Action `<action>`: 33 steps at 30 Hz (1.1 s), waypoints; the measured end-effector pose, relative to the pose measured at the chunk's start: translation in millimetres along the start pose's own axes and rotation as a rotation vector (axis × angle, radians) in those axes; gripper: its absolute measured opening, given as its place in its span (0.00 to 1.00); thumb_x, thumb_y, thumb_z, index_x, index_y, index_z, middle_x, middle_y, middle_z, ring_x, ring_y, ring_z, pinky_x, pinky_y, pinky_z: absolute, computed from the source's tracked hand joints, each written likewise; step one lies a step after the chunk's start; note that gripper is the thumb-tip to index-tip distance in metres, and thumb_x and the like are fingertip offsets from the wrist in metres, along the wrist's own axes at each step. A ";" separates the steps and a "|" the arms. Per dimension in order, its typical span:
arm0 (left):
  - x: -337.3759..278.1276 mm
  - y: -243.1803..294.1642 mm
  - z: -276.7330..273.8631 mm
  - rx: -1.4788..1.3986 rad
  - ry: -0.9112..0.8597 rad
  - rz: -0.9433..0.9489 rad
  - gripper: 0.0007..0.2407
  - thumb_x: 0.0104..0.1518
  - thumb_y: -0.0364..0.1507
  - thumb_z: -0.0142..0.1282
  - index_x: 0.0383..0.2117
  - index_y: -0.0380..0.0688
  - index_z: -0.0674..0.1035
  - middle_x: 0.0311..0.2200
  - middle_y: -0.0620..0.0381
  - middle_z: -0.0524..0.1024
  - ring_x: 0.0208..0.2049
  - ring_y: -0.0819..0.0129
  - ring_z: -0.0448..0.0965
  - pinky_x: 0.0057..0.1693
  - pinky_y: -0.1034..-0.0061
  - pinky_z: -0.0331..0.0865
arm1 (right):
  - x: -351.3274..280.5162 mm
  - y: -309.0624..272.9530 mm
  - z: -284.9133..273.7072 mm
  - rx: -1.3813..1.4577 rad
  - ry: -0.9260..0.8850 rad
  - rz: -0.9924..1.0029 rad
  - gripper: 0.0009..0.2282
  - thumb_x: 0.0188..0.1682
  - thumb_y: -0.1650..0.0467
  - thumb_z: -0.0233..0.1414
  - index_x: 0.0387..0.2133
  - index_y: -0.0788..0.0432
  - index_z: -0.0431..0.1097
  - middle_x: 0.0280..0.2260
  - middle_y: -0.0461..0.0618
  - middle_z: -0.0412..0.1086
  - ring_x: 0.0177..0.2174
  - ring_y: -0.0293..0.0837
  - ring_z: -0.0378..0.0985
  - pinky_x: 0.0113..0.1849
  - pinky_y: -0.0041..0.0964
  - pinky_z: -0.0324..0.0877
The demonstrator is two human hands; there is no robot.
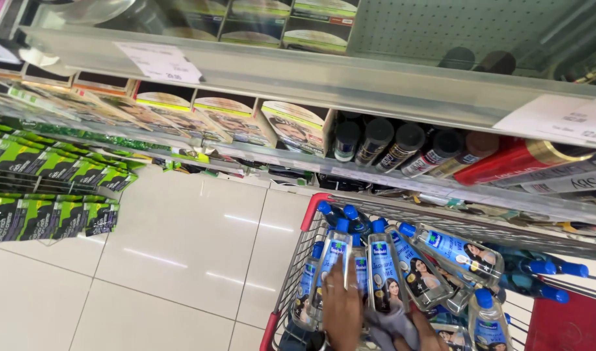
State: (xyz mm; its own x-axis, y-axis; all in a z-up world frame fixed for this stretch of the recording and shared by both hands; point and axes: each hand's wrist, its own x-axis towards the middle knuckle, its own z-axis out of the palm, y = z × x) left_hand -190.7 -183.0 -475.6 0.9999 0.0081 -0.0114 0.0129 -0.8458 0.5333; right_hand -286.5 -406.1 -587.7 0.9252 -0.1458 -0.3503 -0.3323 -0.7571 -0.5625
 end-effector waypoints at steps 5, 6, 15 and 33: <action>13.1 -18.0 4.0 0.188 0.139 -0.131 0.33 0.54 0.27 0.55 0.68 0.33 0.55 0.63 0.35 0.62 0.62 0.42 0.64 0.62 0.55 0.61 | 26.6 -126.3 -46.6 0.144 0.217 -0.149 0.29 0.35 0.68 0.62 0.54 0.62 0.65 0.46 0.65 0.72 0.48 0.58 0.76 0.51 0.46 0.68; 16.2 -16.8 -0.3 0.180 0.022 -0.221 0.36 0.52 0.31 0.56 0.68 0.32 0.53 0.64 0.35 0.60 0.63 0.43 0.63 0.63 0.56 0.60 | 34.5 -143.3 -46.2 0.212 0.177 -0.124 0.26 0.39 0.68 0.61 0.53 0.62 0.64 0.45 0.63 0.72 0.47 0.57 0.76 0.50 0.45 0.69; 23.5 -53.8 34.8 0.106 -0.131 -0.484 0.38 0.49 0.43 0.62 0.62 0.34 0.58 0.55 0.38 0.67 0.56 0.45 0.68 0.58 0.53 0.62 | 53.5 -185.6 11.1 0.572 -0.034 -0.115 0.24 0.50 0.66 0.56 0.56 0.67 0.59 0.50 0.59 0.68 0.51 0.50 0.72 0.52 0.39 0.64; -9.1 -12.9 -14.4 -0.566 -0.195 -0.049 0.42 0.44 0.31 0.74 0.67 0.34 0.61 0.55 0.30 0.70 0.56 0.34 0.74 0.61 0.52 0.68 | 120.4 -181.4 -104.7 1.017 0.033 0.260 0.20 0.38 0.69 0.66 0.42 0.68 0.72 0.35 0.56 0.76 0.30 0.46 0.80 0.32 0.40 0.76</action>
State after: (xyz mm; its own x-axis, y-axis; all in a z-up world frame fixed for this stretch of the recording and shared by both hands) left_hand -199.9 -164.5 -470.2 0.9793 -0.1039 -0.1738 0.1132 -0.4310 0.8952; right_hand -95.7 -353.0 -449.4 0.8025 -0.2562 -0.5388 -0.5047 0.1901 -0.8421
